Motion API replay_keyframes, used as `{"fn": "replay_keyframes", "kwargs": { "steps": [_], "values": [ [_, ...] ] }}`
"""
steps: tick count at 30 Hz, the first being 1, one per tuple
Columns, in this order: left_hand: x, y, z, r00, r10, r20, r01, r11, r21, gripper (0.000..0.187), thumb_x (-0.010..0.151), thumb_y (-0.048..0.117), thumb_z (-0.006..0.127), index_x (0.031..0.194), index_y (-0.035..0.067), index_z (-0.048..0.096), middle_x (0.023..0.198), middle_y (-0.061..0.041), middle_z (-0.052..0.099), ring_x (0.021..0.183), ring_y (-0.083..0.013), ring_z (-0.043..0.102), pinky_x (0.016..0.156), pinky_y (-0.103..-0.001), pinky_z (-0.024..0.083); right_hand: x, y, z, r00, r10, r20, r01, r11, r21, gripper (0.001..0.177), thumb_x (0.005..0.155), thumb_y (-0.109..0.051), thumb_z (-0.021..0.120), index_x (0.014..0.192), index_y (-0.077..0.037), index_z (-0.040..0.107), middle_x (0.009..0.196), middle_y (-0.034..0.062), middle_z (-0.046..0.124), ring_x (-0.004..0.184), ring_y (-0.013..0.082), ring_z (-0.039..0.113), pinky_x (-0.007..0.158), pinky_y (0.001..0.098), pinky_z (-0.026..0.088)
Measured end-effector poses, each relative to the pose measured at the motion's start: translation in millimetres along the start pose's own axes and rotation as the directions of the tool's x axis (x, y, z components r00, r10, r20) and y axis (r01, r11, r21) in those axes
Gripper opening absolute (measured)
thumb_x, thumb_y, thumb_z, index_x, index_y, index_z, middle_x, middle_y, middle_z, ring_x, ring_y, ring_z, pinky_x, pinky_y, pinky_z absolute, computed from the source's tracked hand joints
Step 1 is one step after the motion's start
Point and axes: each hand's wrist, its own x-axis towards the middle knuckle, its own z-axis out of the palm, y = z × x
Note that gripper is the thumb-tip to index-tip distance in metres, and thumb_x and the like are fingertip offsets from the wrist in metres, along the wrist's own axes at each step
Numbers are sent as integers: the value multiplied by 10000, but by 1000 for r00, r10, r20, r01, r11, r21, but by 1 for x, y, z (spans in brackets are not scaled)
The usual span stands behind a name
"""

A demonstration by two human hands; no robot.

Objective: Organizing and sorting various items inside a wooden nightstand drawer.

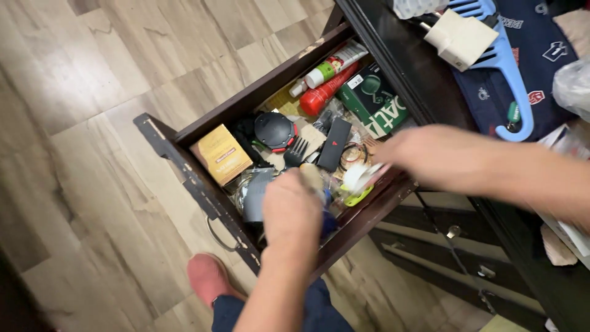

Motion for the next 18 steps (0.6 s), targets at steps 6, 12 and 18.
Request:
{"fn": "replay_keyframes", "kwargs": {
  "steps": [6,12,18],
  "values": [
    [3,7,-14,999,-29,-44,31,999,33,236,897,242,637,941,18,698,915,-278,705,887,-464,672,810,-528,540,28,-23,14,947,23,321,-1,998,-68,323,880,-121,611,1196,-103,672,1136,148,694,1121,336,665,970,451,521],
    [2,-7,10,949,188,-253,-133,967,217,347,928,237,583,1125,-48,590,798,-281,687,695,-474,675,639,-564,548,53,13,28,988,31,-149,-16,995,99,465,745,-7,671,1203,-78,652,1102,152,684,1056,369,671,912,453,540],
    [4,9,-24,934,223,-280,-171,965,198,238,984,230,539,1042,1,515,763,-273,673,678,-486,659,627,-591,529,48,-10,17,995,79,64,-83,994,66,258,763,-118,775,983,-61,653,984,124,680,981,335,663,841,456,522]
  ]
}}
